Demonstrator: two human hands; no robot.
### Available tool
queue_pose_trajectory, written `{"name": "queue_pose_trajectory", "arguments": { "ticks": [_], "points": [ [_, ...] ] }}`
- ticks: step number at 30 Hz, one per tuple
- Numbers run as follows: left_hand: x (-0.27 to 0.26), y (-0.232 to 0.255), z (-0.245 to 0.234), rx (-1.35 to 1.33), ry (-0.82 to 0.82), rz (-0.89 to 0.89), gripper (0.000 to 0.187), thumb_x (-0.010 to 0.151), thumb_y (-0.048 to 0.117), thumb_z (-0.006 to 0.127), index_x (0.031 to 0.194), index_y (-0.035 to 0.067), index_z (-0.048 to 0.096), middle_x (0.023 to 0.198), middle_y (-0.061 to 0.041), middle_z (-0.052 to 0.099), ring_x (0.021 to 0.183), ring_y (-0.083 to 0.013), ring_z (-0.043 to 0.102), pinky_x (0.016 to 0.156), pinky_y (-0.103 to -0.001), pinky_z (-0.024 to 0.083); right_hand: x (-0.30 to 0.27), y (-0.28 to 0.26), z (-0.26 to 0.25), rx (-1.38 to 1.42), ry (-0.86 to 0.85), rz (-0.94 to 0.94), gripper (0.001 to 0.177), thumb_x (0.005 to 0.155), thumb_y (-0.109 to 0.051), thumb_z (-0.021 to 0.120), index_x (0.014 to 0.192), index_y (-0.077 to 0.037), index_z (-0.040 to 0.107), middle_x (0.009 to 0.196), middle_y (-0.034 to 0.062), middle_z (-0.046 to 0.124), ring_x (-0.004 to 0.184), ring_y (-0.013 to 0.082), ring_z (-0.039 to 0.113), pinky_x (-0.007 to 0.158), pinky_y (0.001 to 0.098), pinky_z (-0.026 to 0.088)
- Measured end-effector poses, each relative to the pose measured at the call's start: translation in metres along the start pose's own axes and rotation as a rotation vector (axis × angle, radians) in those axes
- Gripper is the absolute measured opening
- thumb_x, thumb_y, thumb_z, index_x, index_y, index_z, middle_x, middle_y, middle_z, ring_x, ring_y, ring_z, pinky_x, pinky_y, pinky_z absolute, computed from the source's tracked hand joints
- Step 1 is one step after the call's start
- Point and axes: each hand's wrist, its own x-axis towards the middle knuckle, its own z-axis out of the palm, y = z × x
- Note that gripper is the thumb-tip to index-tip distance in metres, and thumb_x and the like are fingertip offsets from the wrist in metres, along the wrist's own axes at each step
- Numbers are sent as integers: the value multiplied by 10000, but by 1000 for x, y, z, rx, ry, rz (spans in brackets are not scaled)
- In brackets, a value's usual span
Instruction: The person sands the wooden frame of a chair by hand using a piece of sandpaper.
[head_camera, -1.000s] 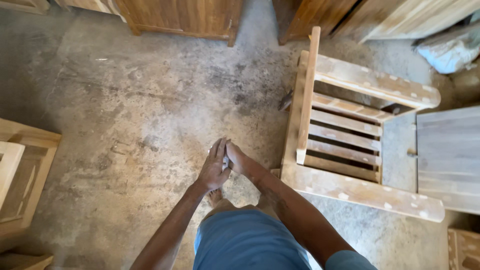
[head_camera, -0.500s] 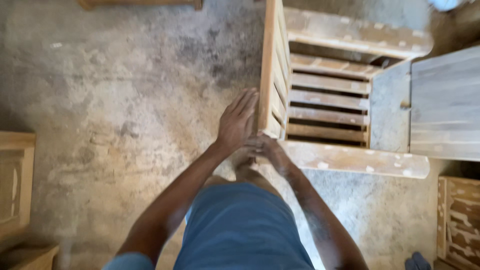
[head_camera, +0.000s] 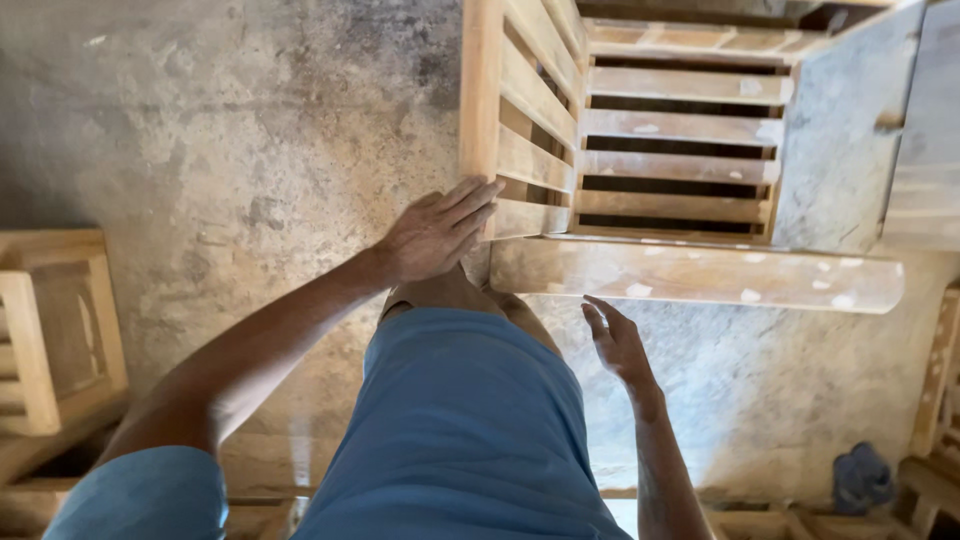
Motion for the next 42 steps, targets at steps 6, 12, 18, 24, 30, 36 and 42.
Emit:
{"name": "queue_pose_trajectory", "arguments": {
  "ticks": [6, 12, 18, 24, 30, 36, 42],
  "points": [
    [26, -47, -1, 66, -13, 322, 327, 959, 415, 574, 1084, 127, 666, 1354, -131, 565, 1368, -300, 448, 1086, -552, 398, -4, -27, 27, -110, 47, 166, 570, 971, -488, 562, 1370, -89, 639, 1274, 169, 723, 1133, 340, 706, 972, 435, 544],
    [58, -85, 12, -138, 19, 877, 359, 1092, 372, 641, 1244, 48, 614, 1465, -121, 608, 1309, -271, 540, 1222, -445, 393, 8, -37, 94, 86, 243, 296, 522, 945, -416, 624, 1347, -84, 650, 1198, 167, 752, 1041, 309, 747, 860, 419, 599],
    [113, -172, -31, -42, -76, 855, 629, 944, 553, 473, 1405, 126, 499, 1542, -150, 445, 1429, -317, 388, 1218, -548, 232, -17, -52, 236, 453, 513, 520, 430, 961, -325, 642, 1269, -29, 695, 1110, 167, 790, 1011, 241, 764, 840, 373, 601],
    [228, -311, -58, 79, -80, 333, 898, 1023, 768, 239, 1546, 55, 394, 1673, -206, 287, 1588, -350, 197, 1266, -603, -30, -88, -106, 370, 583, 460, 772, 387, 954, -302, 659, 1201, -20, 751, 1087, 161, 820, 1026, 210, 732, 879, 364, 568],
    [128, -189, -1, -20, -209, 426, 1006, 920, 857, 126, 1653, 168, 146, 1745, -66, 137, 1665, -232, 68, 1362, -601, -46, -97, -126, 394, 571, 342, 908, 376, 946, -281, 652, 1192, -23, 770, 1128, 157, 803, 1068, 198, 683, 909, 393, 524],
    [69, -125, 26, 29, -174, 866, 928, 969, 810, 240, 1648, 178, 201, 1726, -85, 57, 1591, -269, 76, 1266, -578, 43, -74, -84, 365, 491, 456, 648, 402, 950, -302, 660, 1236, -30, 733, 1090, 157, 801, 1031, 219, 736, 881, 381, 558],
    [155, -245, -14, -20, 41, 374, 1048, 951, 870, 93, 1669, 111, 176, 1752, -149, 36, 1647, -277, 59, 1322, -536, -40, -59, -66, 293, 707, 624, 617, 452, 1009, -338, 578, 1344, -39, 630, 1152, 127, 770, 1048, 206, 743, 832, 359, 596]
  ]
}}
